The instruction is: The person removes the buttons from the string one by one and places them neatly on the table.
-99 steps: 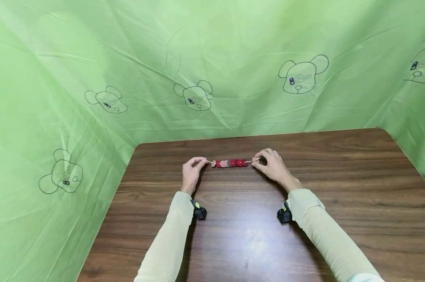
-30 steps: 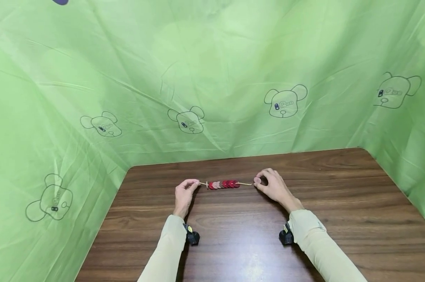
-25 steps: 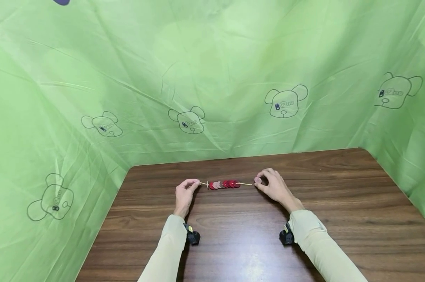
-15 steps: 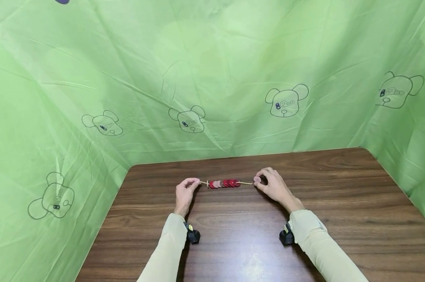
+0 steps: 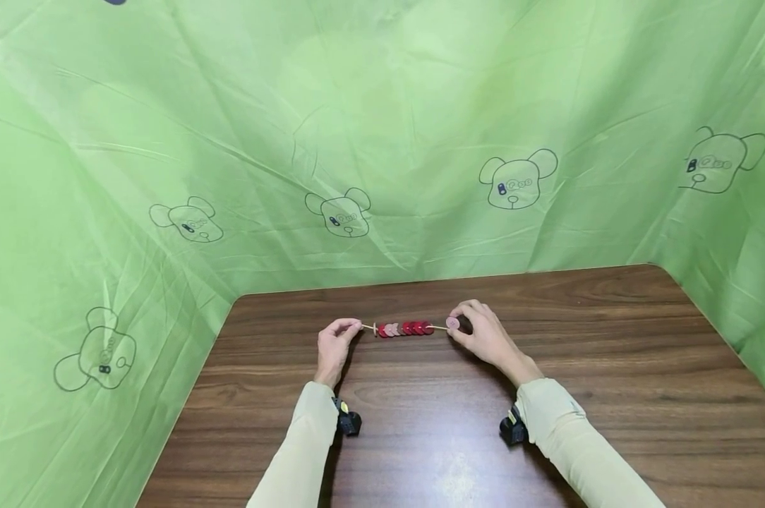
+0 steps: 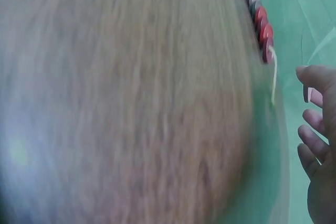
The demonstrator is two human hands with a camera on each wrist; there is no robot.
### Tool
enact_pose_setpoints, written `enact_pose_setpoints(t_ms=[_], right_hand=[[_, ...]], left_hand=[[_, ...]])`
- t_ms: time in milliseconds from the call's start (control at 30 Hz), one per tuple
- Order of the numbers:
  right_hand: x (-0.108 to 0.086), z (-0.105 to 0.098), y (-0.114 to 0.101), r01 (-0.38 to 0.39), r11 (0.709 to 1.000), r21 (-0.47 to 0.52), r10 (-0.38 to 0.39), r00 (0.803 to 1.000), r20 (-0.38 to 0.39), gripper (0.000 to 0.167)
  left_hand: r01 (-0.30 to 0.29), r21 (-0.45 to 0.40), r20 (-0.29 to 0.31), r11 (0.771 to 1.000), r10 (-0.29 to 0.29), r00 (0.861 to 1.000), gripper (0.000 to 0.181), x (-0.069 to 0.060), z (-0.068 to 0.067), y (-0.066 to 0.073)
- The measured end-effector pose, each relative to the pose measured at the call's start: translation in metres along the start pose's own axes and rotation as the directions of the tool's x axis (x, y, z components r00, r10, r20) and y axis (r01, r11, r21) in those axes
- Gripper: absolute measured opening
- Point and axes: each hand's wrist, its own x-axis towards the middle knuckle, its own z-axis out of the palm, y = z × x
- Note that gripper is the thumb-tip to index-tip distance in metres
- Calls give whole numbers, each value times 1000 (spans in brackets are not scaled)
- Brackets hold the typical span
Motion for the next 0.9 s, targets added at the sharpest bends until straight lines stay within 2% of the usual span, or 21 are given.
enact_pose_setpoints(t_ms=[300, 433, 567, 900], right_hand=[[3, 11, -28, 118, 993, 20, -118, 993, 13, 26], [3, 19, -38, 170, 985, 14, -170, 985, 39, 28], [-1, 26, -49, 201, 979, 19, -202, 977, 62, 29], [-9, 42, -76, 254, 967, 26, -255, 956, 146, 23]], left_hand=[[13, -19, 8, 1000, -12, 1000, 6, -2, -1, 0], [8, -60, 18, 998, -6, 1000, 8, -2, -1, 1], [8, -120, 38, 993, -3, 999, 11, -1, 0, 1], [-1, -163, 71, 987, 13, 997, 14, -1, 0, 3]])
